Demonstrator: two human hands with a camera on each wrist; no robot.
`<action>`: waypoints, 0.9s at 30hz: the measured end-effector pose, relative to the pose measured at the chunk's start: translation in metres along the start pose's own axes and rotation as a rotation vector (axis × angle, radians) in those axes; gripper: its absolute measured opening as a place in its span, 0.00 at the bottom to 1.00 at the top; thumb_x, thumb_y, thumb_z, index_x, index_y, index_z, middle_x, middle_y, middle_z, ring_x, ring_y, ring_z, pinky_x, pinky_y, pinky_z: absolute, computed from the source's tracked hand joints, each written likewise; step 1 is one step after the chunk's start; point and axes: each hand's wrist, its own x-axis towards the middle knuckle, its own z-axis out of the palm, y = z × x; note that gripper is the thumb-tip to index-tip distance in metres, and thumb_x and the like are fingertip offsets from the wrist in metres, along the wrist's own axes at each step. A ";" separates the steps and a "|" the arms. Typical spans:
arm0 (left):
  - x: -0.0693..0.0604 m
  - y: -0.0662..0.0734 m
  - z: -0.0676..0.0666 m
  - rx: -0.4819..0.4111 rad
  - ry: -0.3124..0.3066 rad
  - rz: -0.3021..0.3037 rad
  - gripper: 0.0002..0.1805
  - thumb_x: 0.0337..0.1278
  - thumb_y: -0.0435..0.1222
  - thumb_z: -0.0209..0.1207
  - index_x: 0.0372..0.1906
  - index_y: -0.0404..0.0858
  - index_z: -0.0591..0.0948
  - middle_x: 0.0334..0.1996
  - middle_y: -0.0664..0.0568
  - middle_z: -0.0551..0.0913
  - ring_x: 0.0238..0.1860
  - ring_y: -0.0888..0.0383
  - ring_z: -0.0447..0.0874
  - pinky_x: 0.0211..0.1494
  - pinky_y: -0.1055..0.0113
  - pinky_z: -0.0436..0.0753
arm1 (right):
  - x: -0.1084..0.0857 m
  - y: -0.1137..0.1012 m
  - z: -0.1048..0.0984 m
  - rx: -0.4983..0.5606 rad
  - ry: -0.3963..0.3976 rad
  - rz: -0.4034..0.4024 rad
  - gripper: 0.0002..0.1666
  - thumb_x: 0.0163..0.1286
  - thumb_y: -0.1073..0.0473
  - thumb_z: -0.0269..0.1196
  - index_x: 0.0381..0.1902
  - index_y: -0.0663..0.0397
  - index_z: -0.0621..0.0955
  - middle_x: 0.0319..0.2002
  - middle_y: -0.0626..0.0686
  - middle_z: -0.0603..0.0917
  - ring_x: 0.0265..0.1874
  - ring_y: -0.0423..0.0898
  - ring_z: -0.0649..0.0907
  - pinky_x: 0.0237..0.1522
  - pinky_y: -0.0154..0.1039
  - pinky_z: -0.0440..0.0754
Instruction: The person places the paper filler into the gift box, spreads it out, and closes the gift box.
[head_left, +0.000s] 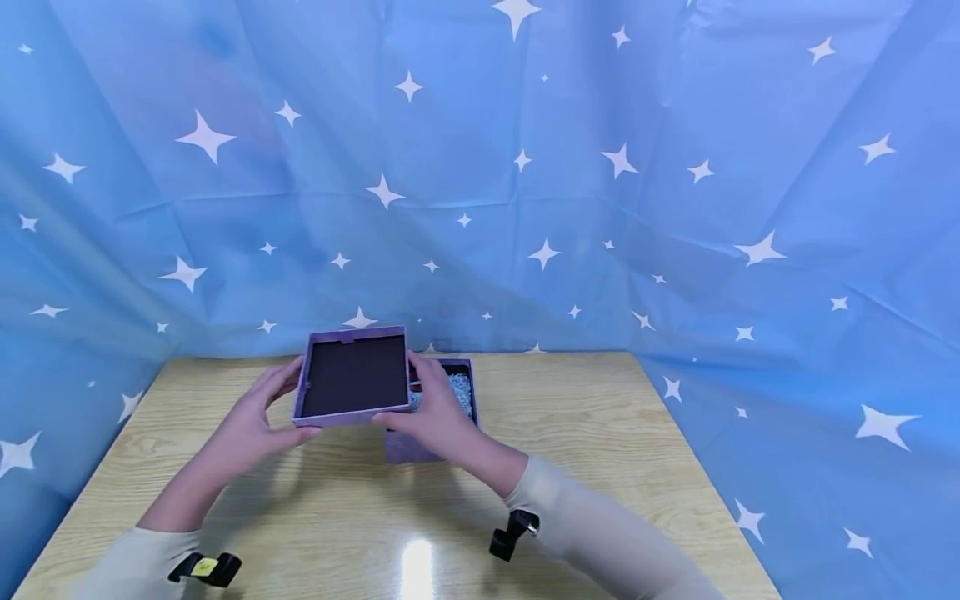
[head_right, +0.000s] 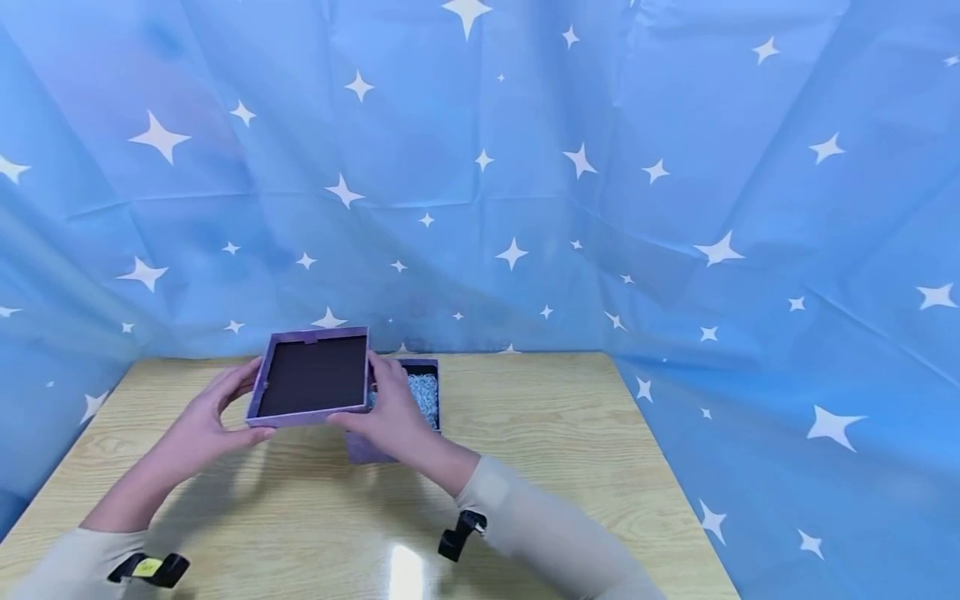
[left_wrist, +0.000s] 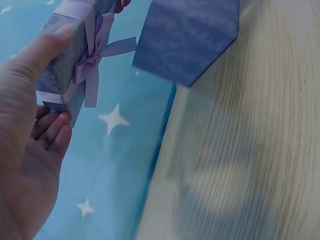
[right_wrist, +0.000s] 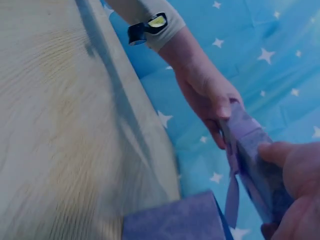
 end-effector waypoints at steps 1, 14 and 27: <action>0.002 0.002 0.004 0.000 -0.009 0.000 0.59 0.56 0.35 0.84 0.89 0.37 0.62 0.75 0.41 0.73 0.74 0.37 0.74 0.75 0.72 0.70 | -0.002 0.002 -0.005 -0.007 0.001 0.013 0.63 0.67 0.43 0.83 0.90 0.46 0.61 0.81 0.52 0.67 0.73 0.52 0.76 0.69 0.55 0.81; 0.025 0.012 0.048 -0.043 -0.057 0.040 0.59 0.52 0.35 0.86 0.87 0.36 0.66 0.75 0.44 0.75 0.76 0.36 0.74 0.77 0.33 0.71 | -0.023 0.032 -0.046 0.053 0.038 -0.015 0.61 0.65 0.51 0.84 0.88 0.52 0.64 0.73 0.54 0.72 0.64 0.52 0.77 0.65 0.54 0.81; 0.036 0.024 0.082 -0.039 -0.073 0.033 0.62 0.51 0.44 0.87 0.88 0.41 0.65 0.75 0.48 0.77 0.76 0.41 0.75 0.77 0.36 0.75 | -0.039 0.059 -0.072 0.026 0.113 -0.070 0.60 0.62 0.58 0.86 0.87 0.56 0.67 0.72 0.56 0.75 0.62 0.54 0.80 0.63 0.56 0.83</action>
